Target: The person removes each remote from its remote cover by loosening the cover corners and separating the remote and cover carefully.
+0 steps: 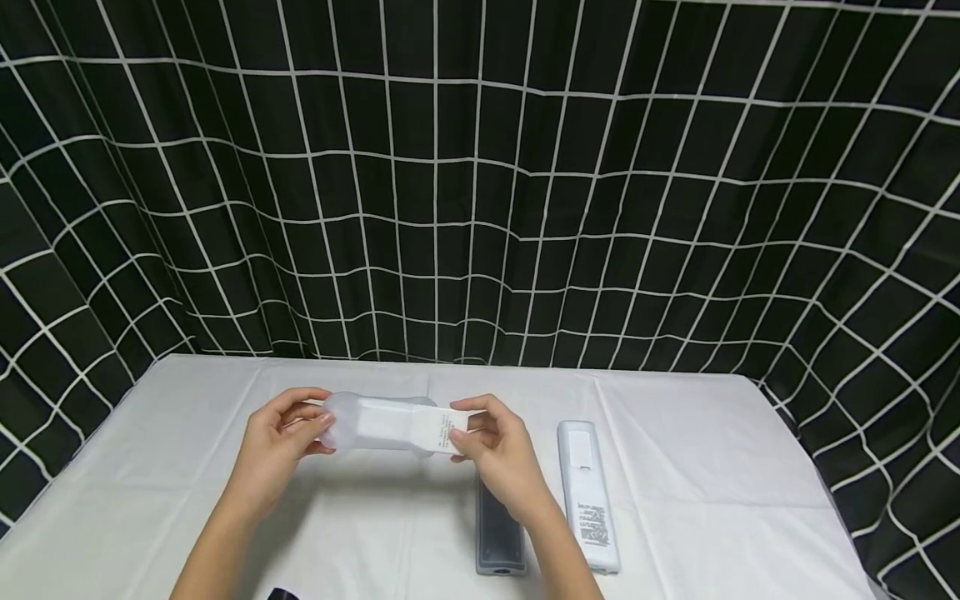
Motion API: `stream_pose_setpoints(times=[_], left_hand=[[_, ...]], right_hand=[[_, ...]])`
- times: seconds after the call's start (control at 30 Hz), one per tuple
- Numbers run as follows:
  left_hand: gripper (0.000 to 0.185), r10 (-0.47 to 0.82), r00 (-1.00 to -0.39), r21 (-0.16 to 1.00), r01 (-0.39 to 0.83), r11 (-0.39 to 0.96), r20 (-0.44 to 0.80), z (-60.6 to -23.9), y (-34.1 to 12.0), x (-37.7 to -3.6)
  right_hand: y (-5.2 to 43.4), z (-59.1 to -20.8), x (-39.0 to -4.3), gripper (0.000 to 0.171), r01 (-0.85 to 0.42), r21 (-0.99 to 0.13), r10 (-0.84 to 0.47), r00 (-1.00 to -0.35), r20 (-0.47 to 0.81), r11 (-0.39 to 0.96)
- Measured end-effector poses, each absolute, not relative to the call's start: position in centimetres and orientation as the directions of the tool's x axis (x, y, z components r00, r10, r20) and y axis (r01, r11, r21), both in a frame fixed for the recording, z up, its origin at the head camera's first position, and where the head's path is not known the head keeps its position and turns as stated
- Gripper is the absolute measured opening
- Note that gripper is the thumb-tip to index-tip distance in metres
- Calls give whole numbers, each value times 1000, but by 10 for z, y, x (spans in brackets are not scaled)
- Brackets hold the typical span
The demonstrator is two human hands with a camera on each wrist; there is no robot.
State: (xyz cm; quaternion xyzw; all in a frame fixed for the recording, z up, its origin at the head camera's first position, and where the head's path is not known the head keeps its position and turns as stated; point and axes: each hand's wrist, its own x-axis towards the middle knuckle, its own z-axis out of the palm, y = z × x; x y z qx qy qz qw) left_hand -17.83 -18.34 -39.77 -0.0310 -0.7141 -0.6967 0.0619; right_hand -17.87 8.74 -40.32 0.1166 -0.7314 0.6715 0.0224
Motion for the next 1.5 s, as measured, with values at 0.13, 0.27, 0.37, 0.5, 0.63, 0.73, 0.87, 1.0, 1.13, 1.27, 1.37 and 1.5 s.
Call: stream_pose_setpoints(times=[0.13,0.27,0.37,0.5,0.63,0.73,0.87,1.0,1.13,1.27,1.37,1.5], left_hand=[[32,-41,-991,991,130,29,131,-397,-181,-178],[32,-50,-990,991,131,31,133,-397,-181,-178],[32,-53,-990,991,132,27,134,-396,-182,-178],[32,-57,-989,990,133,45,135,-395,-183,-177],[32,-63,-988,989,134,63,138,-394,-185,-177],[32,-66,-988,989,133,63,137,-393,-185,-178],[32,-73,-988,989,134,68,139,-393,-186,-178],[32,-90,-985,988,139,66,145,-393,-187,-178],[31,-101,-983,987,146,63,152,-394,-187,-178],[31,-106,-983,988,143,57,148,-394,-188,-178],[31,-107,-984,989,139,51,144,-394,-189,-179],[30,-103,-984,989,140,47,144,-393,-190,-179]], right_hand=[[95,-401,-181,31,-185,-981,-160,-972,173,63],[100,-400,-182,32,-174,-983,-175,-971,161,63],[101,-399,-182,33,-176,-982,-175,-971,161,71],[103,-398,-182,33,-182,-980,-176,-970,166,80],[104,-397,-182,33,-188,-978,-176,-969,170,89],[105,-397,-182,32,-190,-978,-165,-971,174,83],[105,-396,-182,31,-196,-978,-150,-971,184,69],[105,-396,-182,30,-202,-978,-143,-971,192,58],[106,-396,-183,30,-202,-978,-140,-971,193,50],[108,-394,-182,30,-201,-978,-137,-972,192,51],[109,-393,-181,30,-197,-979,-131,-974,188,58],[110,-392,-181,30,-191,-979,-120,-976,182,66]])
